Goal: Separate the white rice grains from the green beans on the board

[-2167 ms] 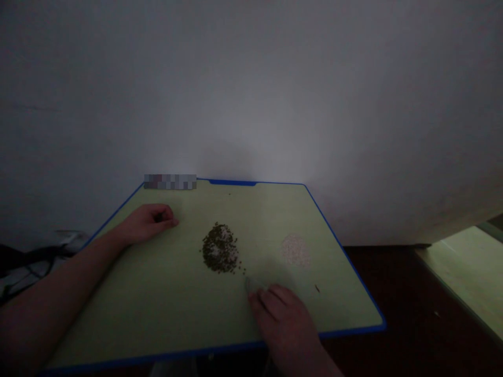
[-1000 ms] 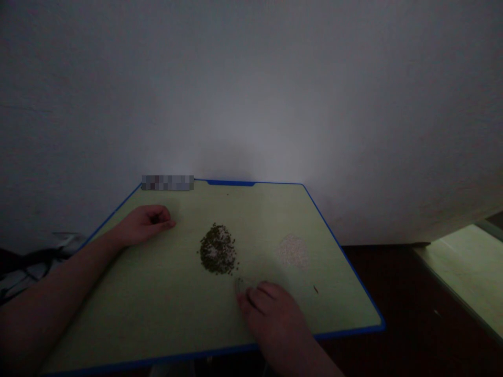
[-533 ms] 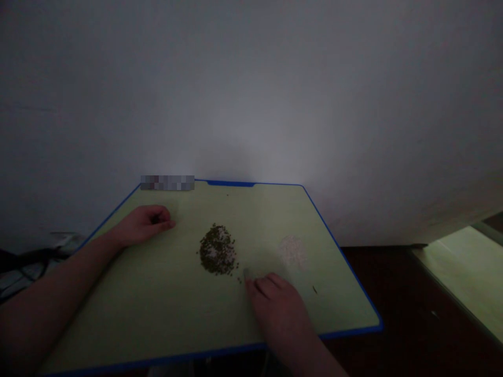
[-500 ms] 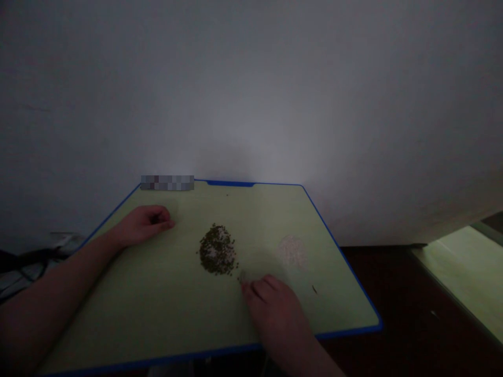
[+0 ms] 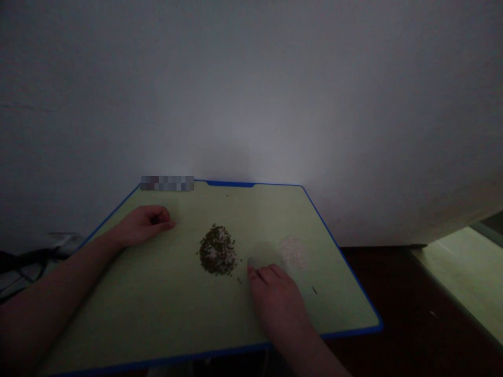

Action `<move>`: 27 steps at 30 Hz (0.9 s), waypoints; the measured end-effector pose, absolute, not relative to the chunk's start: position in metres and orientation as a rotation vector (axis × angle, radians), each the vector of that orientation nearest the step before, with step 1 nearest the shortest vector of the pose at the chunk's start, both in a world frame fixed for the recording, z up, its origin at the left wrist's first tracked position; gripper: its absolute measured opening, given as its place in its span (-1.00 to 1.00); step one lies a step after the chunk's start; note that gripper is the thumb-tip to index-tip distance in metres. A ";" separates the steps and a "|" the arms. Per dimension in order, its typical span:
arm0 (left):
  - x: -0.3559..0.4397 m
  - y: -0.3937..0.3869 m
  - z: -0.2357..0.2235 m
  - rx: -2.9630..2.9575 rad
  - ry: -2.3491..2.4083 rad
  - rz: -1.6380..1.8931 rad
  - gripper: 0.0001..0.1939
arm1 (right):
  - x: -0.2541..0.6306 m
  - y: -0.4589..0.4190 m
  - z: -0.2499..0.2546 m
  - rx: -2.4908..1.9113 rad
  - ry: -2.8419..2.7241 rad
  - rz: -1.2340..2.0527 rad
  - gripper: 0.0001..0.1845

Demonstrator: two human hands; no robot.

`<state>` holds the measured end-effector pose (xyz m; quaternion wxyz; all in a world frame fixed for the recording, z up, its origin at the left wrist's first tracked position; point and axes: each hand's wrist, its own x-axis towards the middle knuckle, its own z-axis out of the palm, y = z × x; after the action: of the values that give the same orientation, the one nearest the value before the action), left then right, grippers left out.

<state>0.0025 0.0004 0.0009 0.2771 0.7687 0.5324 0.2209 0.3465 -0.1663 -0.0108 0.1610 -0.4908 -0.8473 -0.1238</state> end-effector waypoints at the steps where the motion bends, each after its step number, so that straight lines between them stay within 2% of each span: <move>1: 0.003 0.000 0.001 2.060 1.431 0.594 -0.67 | 0.345 -0.167 -0.011 -1.388 -2.430 -0.341 -0.68; 11: 0.002 0.002 -0.001 2.072 1.415 0.589 -0.69 | 0.331 -0.151 -0.009 -1.506 -2.459 -0.328 -0.60; 18: 0.004 0.001 0.002 2.075 1.432 0.574 -0.68 | 0.361 -0.140 0.000 -1.701 -2.273 -0.330 -0.66; 27: 0.007 0.000 0.004 2.081 1.432 0.588 -0.67 | 0.337 -0.129 0.002 -1.647 -2.329 -0.223 -0.62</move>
<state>0.0065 0.0002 0.0043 0.2705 0.7725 0.5314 0.2182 0.3374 -0.1289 0.0021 0.1398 -0.5699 -0.8060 -0.0771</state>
